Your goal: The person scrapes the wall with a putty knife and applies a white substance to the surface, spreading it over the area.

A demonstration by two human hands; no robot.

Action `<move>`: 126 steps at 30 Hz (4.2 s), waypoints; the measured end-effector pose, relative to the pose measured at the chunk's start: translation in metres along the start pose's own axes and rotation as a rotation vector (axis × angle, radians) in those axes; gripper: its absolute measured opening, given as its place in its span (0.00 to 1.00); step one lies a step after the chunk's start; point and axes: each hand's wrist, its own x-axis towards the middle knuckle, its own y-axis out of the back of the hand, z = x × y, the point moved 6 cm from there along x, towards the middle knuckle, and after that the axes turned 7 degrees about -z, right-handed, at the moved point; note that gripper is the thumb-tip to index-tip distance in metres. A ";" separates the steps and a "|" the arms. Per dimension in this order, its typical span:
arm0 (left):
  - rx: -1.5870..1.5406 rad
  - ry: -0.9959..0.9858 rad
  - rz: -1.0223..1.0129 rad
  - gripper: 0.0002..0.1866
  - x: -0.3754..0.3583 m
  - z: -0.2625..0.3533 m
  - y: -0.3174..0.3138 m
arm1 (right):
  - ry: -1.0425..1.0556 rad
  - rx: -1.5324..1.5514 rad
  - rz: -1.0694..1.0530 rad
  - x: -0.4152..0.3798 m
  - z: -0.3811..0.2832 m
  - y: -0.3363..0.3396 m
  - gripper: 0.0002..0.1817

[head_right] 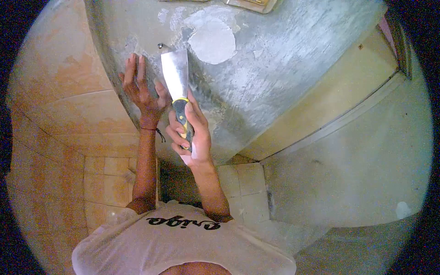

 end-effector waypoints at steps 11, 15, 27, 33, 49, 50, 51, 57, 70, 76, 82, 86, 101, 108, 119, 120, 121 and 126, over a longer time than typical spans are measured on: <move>0.008 -0.014 -0.026 0.34 0.000 -0.004 0.001 | 0.039 -0.154 0.081 -0.002 0.000 0.002 0.30; -0.003 0.014 -0.031 0.34 -0.001 -0.001 0.000 | 0.030 -0.151 0.076 -0.003 -0.004 -0.002 0.30; -0.023 -0.008 -0.004 0.34 0.001 -0.004 0.000 | 0.014 -0.084 0.023 0.004 -0.002 -0.003 0.31; -0.014 -0.012 0.008 0.33 0.003 -0.003 0.001 | 0.009 -0.032 -0.011 0.002 -0.001 -0.004 0.28; -0.015 -0.010 0.007 0.33 0.004 -0.002 0.001 | 0.020 0.006 -0.025 0.005 0.005 -0.009 0.26; -0.010 -0.009 0.003 0.33 0.001 -0.002 0.001 | 0.020 0.019 -0.028 0.004 0.005 -0.010 0.26; -0.010 -0.005 0.001 0.33 0.001 -0.002 0.001 | 0.017 0.019 -0.025 0.003 0.006 -0.008 0.26; -0.018 -0.009 -0.001 0.34 0.001 -0.002 0.001 | 0.021 -0.020 -0.051 0.006 0.002 -0.005 0.27; -0.012 -0.010 -0.002 0.35 0.003 -0.003 0.001 | 0.027 -0.121 0.034 0.004 -0.005 -0.007 0.27; -0.016 -0.009 -0.016 0.34 -0.001 -0.003 0.000 | 0.062 -0.132 0.044 0.003 0.000 -0.005 0.27; -0.026 -0.007 -0.013 0.34 -0.001 -0.002 0.001 | 0.066 -0.133 0.051 0.000 -0.001 -0.001 0.27; -0.021 -0.002 -0.010 0.33 0.000 -0.002 0.000 | 0.032 -0.136 0.034 0.004 -0.005 -0.004 0.27; -0.015 -0.003 0.003 0.33 0.000 -0.002 0.001 | 0.024 -0.157 0.040 0.008 -0.001 -0.008 0.27; -0.007 -0.013 -0.014 0.33 -0.002 -0.005 0.000 | 0.060 -0.128 0.041 0.002 -0.003 -0.008 0.27; -0.017 -0.006 -0.009 0.33 0.000 -0.003 0.000 | 0.072 -0.154 0.072 -0.003 -0.005 -0.003 0.27; -0.015 -0.007 -0.006 0.33 0.001 -0.004 -0.001 | 0.096 -0.158 0.062 -0.002 -0.007 -0.003 0.27; -0.012 -0.007 -0.003 0.34 0.001 -0.005 -0.001 | 0.096 -0.159 0.058 0.003 -0.009 -0.003 0.27; -0.018 -0.017 -0.013 0.34 0.002 -0.002 0.001 | 0.066 -0.202 0.036 0.001 -0.008 -0.009 0.29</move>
